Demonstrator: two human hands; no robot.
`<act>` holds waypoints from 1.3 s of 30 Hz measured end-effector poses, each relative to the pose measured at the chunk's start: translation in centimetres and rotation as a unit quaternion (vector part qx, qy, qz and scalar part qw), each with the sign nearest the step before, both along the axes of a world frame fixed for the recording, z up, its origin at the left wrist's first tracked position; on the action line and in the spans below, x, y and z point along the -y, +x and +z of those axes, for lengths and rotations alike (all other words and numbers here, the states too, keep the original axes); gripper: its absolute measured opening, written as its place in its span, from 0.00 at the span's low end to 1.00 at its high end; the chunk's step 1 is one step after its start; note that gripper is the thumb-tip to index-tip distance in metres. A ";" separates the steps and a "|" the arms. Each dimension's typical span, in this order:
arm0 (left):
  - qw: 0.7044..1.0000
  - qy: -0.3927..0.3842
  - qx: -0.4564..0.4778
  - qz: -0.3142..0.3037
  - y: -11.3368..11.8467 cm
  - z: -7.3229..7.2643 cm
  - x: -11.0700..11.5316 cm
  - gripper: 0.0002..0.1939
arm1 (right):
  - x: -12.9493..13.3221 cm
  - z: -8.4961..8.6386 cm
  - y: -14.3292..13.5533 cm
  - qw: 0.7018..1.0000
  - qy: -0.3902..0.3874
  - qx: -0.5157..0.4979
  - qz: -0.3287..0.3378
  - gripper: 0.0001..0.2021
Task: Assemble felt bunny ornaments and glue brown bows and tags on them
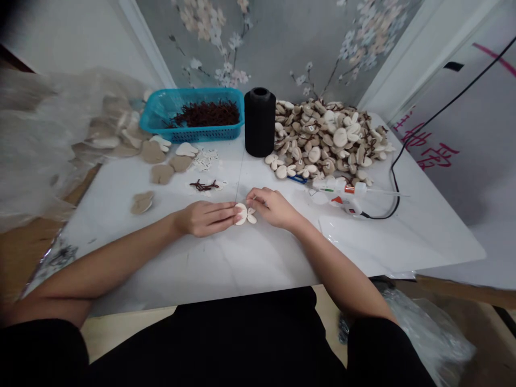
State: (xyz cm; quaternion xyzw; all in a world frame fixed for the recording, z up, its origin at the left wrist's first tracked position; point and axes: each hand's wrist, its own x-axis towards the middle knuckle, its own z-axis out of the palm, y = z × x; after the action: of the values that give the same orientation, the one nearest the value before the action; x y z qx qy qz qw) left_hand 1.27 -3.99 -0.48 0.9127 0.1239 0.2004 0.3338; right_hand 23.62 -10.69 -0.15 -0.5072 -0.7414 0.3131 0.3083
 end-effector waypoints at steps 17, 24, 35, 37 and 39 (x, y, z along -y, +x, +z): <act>0.988 -0.006 0.072 0.133 1.9 -0.3 2.3 0.06 | 0.0 0.0 0.3 0.998 -0.023 -0.062 -0.021 0.08; 0.972 0.179 0.150 0.026 1.1 -1.5 1.2 0.10 | 0.1 0.1 0.1 0.995 -0.058 -0.074 0.016 0.10; 0.969 0.135 0.208 0.007 1.6 -0.4 1.2 0.04 | 0.0 -0.7 -0.1 0.989 -0.070 -0.131 0.017 0.12; 0.977 0.070 0.191 0.058 1.6 -0.6 1.3 0.10 | 0.1 -0.6 0.0 0.992 -0.038 -0.116 0.010 0.12; 0.981 -0.014 0.154 0.114 1.7 -0.8 1.3 0.19 | 0.1 -0.4 0.2 0.995 -0.007 -0.099 -0.003 0.12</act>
State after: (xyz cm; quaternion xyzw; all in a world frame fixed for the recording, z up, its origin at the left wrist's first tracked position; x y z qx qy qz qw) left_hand 2.99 -5.32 -1.25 0.8459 0.1773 0.3737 0.3366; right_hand 23.79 -10.79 -0.57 -0.4781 -0.7033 0.3664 0.3776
